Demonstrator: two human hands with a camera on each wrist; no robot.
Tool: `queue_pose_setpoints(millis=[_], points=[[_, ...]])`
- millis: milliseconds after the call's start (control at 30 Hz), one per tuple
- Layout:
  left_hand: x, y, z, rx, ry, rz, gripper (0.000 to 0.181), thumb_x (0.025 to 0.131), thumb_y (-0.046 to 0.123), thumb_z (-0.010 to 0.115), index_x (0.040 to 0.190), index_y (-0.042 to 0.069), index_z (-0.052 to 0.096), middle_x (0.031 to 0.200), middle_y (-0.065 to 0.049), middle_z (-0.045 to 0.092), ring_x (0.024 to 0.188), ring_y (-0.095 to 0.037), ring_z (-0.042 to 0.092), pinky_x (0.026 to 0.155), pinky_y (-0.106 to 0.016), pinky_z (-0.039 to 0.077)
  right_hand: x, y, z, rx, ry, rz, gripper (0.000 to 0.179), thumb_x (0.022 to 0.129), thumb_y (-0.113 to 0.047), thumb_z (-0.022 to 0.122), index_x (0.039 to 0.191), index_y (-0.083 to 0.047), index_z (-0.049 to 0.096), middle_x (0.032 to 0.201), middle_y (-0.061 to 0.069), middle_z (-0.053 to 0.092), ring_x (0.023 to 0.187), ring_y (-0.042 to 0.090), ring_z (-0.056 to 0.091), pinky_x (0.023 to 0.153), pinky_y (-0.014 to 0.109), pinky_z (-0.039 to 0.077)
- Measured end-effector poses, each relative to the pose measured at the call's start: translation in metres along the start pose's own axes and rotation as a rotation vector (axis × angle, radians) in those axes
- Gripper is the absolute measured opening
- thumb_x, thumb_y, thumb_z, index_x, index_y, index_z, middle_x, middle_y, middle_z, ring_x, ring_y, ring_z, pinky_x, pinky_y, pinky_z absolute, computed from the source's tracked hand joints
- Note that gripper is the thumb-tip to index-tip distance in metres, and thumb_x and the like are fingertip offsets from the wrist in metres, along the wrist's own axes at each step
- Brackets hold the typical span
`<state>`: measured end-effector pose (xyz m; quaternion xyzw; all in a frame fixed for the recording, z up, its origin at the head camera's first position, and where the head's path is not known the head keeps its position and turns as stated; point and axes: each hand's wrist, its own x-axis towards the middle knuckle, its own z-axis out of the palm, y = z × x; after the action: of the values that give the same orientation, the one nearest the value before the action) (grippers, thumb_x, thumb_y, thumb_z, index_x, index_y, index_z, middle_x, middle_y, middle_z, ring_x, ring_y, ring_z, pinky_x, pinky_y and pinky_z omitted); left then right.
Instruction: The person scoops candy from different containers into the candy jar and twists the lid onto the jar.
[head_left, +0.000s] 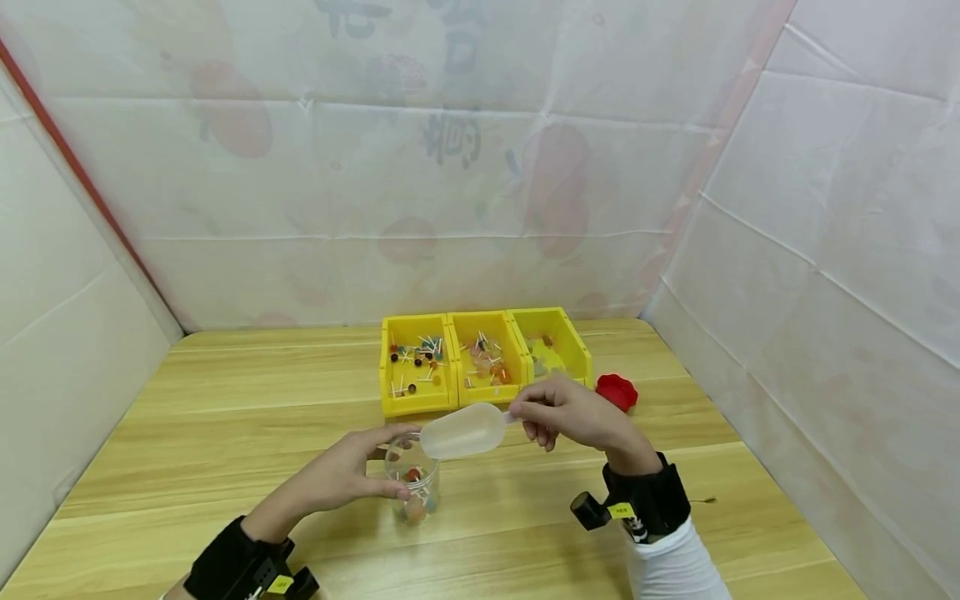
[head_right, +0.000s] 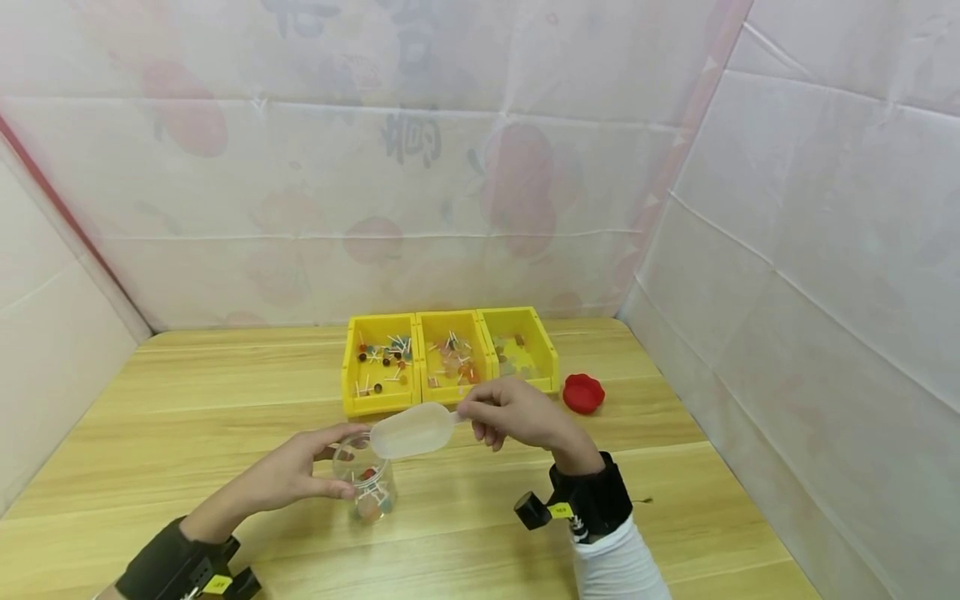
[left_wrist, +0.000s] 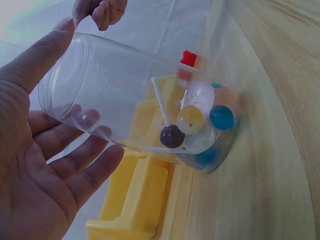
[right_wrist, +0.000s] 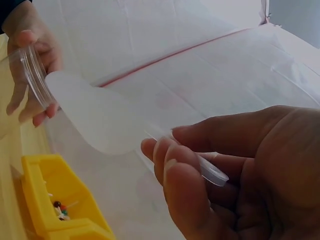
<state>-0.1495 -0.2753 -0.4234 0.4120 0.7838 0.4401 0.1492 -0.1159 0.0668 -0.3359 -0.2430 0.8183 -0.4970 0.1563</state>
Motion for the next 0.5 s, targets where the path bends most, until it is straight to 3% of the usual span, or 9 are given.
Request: queue_pose_setpoints(millis=[300, 500], points=[[-0.001, 0.001, -0.001, 0.029, -0.009, -0.006, 0.074, 0.087, 0.034, 0.074, 0.148, 0.010, 0.042, 0.136, -0.014, 0.056, 0.117, -0.033, 0.056, 0.097, -0.052, 0.047, -0.010, 0.005, -0.012, -0.004, -0.018, -0.011, 0.021, 0.102, -0.019, 0.054, 0.098, -0.004, 0.068, 0.077, 0.012, 0.064, 0.063, 0.019, 0.061, 0.058, 0.030, 0.058], [-0.002, 0.000, -0.005, 0.046, 0.003, 0.011, 0.069, 0.091, 0.033, 0.069, 0.150, 0.013, 0.040, 0.146, -0.010, 0.047, 0.123, -0.032, 0.053, 0.098, -0.053, 0.046, -0.015, 0.020, -0.018, 0.113, 0.109, -0.074, 0.025, 0.104, -0.015, 0.048, 0.102, 0.005, 0.062, 0.080, 0.014, 0.062, 0.063, 0.015, 0.058, 0.058, 0.026, 0.056]])
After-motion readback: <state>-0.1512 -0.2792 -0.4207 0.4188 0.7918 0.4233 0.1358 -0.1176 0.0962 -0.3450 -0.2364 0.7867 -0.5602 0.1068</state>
